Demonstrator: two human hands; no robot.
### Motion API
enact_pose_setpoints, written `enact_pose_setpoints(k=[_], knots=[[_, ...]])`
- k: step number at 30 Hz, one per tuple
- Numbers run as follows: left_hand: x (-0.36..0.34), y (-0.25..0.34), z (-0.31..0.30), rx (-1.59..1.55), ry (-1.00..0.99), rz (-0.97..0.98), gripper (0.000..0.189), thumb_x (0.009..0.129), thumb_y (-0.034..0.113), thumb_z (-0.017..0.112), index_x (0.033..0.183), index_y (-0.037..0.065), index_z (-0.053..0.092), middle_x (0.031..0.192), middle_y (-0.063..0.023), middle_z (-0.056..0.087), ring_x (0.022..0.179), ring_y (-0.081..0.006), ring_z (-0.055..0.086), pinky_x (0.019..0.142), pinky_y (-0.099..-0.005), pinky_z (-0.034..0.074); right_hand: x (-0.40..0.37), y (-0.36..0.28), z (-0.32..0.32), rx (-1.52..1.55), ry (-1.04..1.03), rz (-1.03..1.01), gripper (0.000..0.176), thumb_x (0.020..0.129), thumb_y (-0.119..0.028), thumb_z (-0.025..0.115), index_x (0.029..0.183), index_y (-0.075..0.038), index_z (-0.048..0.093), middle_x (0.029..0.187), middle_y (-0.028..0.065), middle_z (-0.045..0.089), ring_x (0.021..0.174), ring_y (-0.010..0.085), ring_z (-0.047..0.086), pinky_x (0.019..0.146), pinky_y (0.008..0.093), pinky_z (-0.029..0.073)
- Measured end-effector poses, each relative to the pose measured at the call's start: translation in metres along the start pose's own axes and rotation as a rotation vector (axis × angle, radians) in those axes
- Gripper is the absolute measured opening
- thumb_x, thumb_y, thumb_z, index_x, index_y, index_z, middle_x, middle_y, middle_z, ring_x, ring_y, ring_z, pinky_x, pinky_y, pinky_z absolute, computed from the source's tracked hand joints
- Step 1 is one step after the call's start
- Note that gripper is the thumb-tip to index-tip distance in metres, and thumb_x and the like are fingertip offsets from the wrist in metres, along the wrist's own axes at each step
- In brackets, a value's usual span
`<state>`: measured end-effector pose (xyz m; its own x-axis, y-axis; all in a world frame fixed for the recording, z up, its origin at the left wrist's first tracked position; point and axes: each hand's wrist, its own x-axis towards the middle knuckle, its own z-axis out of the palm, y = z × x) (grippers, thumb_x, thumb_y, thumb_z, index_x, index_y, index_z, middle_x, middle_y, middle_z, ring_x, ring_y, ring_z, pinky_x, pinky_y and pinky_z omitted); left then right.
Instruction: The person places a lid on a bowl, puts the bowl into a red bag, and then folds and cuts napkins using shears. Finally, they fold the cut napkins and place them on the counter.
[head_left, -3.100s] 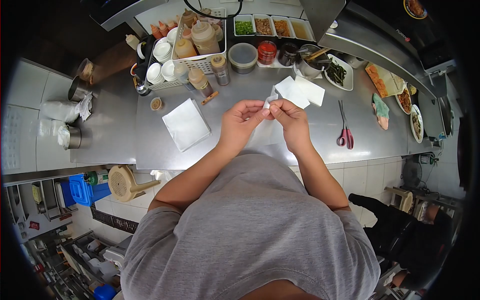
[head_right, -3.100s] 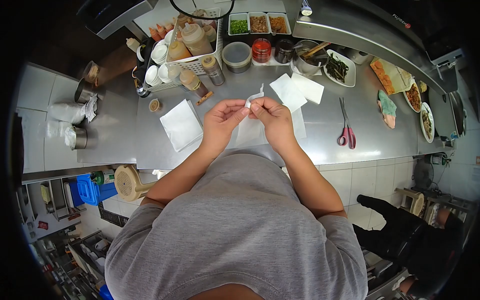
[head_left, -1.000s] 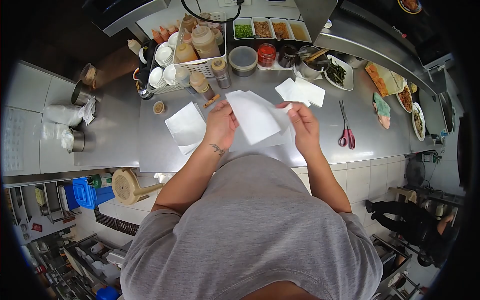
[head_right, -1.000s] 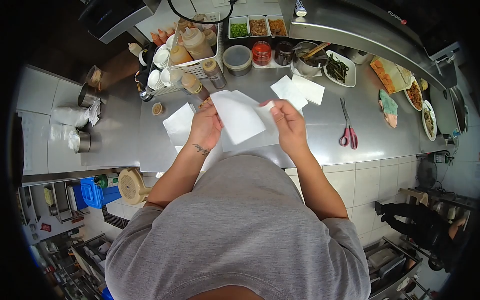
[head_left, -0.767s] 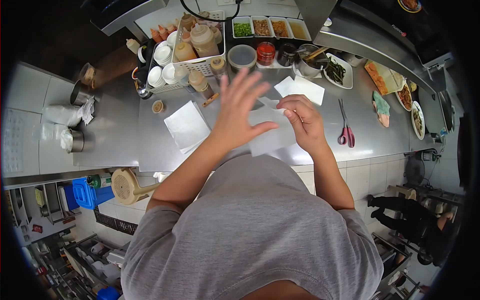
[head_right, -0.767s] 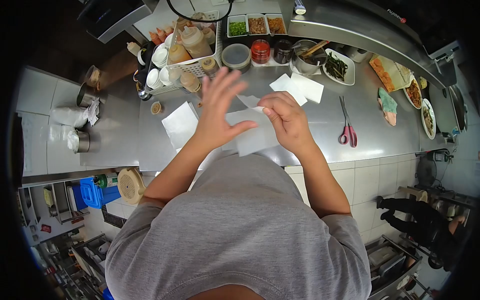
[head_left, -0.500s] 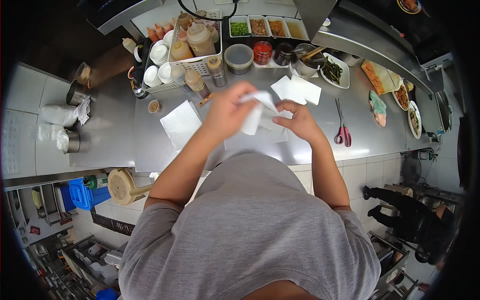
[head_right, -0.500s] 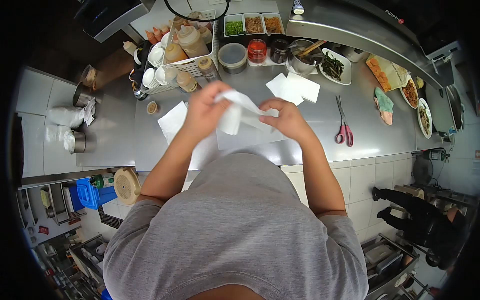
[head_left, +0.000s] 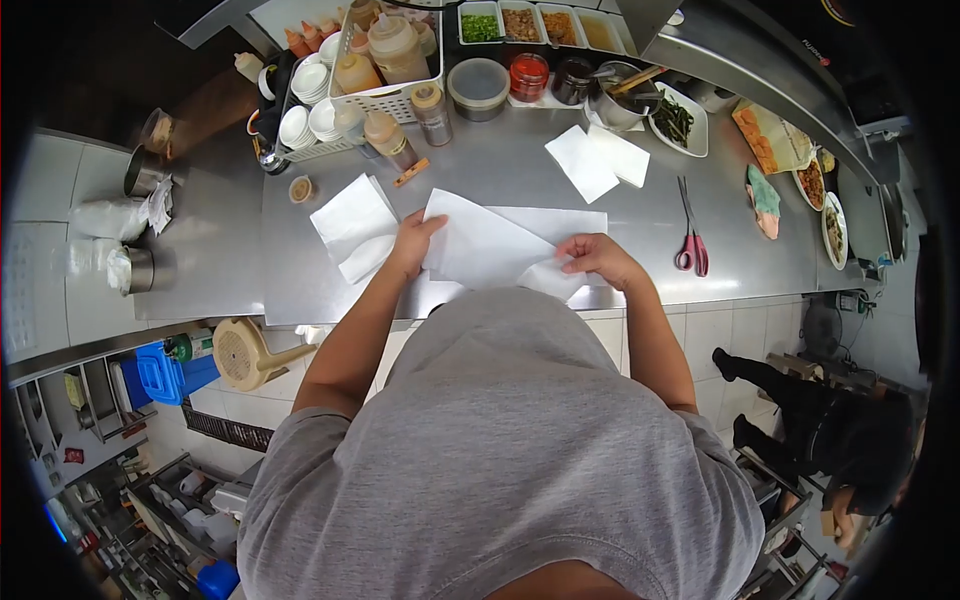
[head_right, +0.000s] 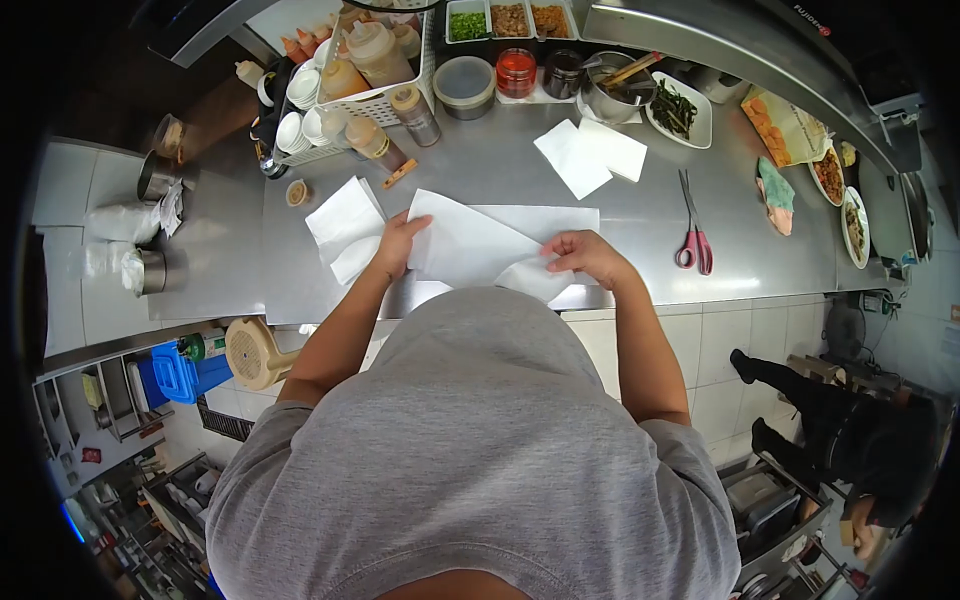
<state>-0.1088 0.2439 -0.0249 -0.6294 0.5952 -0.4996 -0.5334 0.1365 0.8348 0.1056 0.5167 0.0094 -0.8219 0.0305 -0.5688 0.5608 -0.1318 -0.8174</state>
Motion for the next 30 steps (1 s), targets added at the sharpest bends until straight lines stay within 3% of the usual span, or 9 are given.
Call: enact_pose_setpoints(k=[2, 4, 6, 10, 13, 16, 18, 27, 30], knots=[[0.001, 0.0, 0.002, 0.037, 0.029, 0.007, 0.028, 0.088, 0.017, 0.06, 0.11, 0.0, 0.06, 0.099, -0.0092, 0.067, 0.084, -0.0191, 0.065, 0.077, -0.0324, 0.052, -0.001, 0.0, -0.012, -0.107, -0.039, 0.025, 0.017, 0.076, -0.003, 0.068, 0.092, -0.007, 0.064, 0.085, -0.0014, 0.062, 0.074, 0.0079, 0.057, 0.068, 0.0211, 0.043], [0.0, 0.0, 0.005, 0.048, 0.044, 0.022, 0.028, 0.088, 0.017, 0.06, 0.11, 0.0, 0.06, 0.099, -0.0092, 0.067, 0.084, -0.0187, 0.065, 0.077, -0.0315, 0.052, 0.004, 0.013, -0.023, 0.311, 0.092, -0.198, 0.028, 0.076, -0.005, 0.069, 0.103, -0.006, 0.064, 0.091, 0.0011, 0.065, 0.081, 0.0087, 0.059, 0.072, 0.0248, 0.046], [-0.001, -0.002, 0.008, 0.059, 0.052, 0.035, 0.028, 0.088, 0.018, 0.06, 0.11, 0.0, 0.06, 0.098, -0.0093, 0.067, 0.084, -0.0184, 0.065, 0.077, -0.0307, 0.051, -0.008, -0.004, -0.017, 0.489, 0.125, -0.21, 0.04, 0.076, -0.006, 0.069, 0.115, -0.004, 0.06, 0.101, 0.006, 0.065, 0.092, 0.0139, 0.06, 0.082, 0.0297, 0.048], [-0.006, 0.002, 0.012, 0.099, 0.08, 0.046, 0.03, 0.089, 0.019, 0.06, 0.112, 0.0, 0.06, 0.098, -0.0094, 0.067, 0.084, -0.0178, 0.064, 0.078, -0.031, 0.051, -0.012, -0.007, 0.004, 0.26, 0.155, -0.08, 0.049, 0.076, -0.003, 0.068, 0.122, 0.002, 0.051, 0.115, 0.0113, 0.06, 0.101, 0.0238, 0.06, 0.09, 0.0314, 0.047], [-0.012, -0.002, 0.014, 0.276, 0.113, 0.138, 0.03, 0.089, 0.02, 0.06, 0.109, -0.002, 0.062, 0.095, -0.0115, 0.068, 0.082, -0.0191, 0.065, 0.076, -0.0318, 0.051, -0.006, -0.002, 0.001, 0.331, 0.392, -0.176, 0.049, 0.075, -0.002, 0.066, 0.121, 0.002, 0.052, 0.112, 0.0134, 0.062, 0.097, 0.0246, 0.061, 0.086, 0.0316, 0.049], [-0.014, -0.017, 0.013, 0.479, 0.16, 0.187, 0.031, 0.087, 0.023, 0.061, 0.105, -0.003, 0.063, 0.092, -0.0148, 0.069, 0.078, -0.0218, 0.066, 0.073, -0.0326, 0.051, -0.008, 0.005, 0.005, -0.006, 0.675, -0.022, 0.048, 0.074, -0.001, 0.064, 0.12, 0.002, 0.053, 0.107, 0.0153, 0.064, 0.092, 0.0246, 0.063, 0.082, 0.0324, 0.05], [-0.011, -0.017, 0.012, 0.545, 0.192, 0.178, 0.032, 0.086, 0.023, 0.063, 0.104, -0.003, 0.063, 0.091, -0.0163, 0.069, 0.077, -0.0231, 0.066, 0.073, -0.0331, 0.051, 0.004, 0.027, 0.002, -0.061, 0.809, -0.22, 0.047, 0.074, -0.002, 0.062, 0.12, 0.002, 0.052, 0.102, 0.0158, 0.065, 0.088, 0.0235, 0.064, 0.079, 0.0332, 0.05], [-0.011, -0.013, 0.012, 0.663, 0.192, 0.244, 0.031, 0.078, 0.023, 0.07, 0.096, -0.002, 0.065, 0.081, -0.0159, 0.068, 0.069, -0.0246, 0.064, 0.066, -0.0345, 0.05, 0.008, 0.039, 0.009, -0.031, 0.877, -0.418, 0.048, 0.074, 0.0, 0.063, 0.12, 0.005, 0.051, 0.106, 0.0153, 0.065, 0.095, 0.0209, 0.064, 0.082, 0.0293, 0.05], [-0.01, -0.016, 0.012, 0.687, 0.224, 0.282, 0.03, 0.077, 0.022, 0.071, 0.094, -0.002, 0.065, 0.079, -0.0163, 0.068, 0.068, -0.0248, 0.064, 0.065, -0.0346, 0.05, 0.004, 0.034, 0.011, -0.076, 0.895, -0.338, 0.049, 0.074, 0.0, 0.064, 0.121, 0.004, 0.05, 0.107, 0.0162, 0.065, 0.096, 0.0208, 0.064, 0.083, 0.0295, 0.049]])
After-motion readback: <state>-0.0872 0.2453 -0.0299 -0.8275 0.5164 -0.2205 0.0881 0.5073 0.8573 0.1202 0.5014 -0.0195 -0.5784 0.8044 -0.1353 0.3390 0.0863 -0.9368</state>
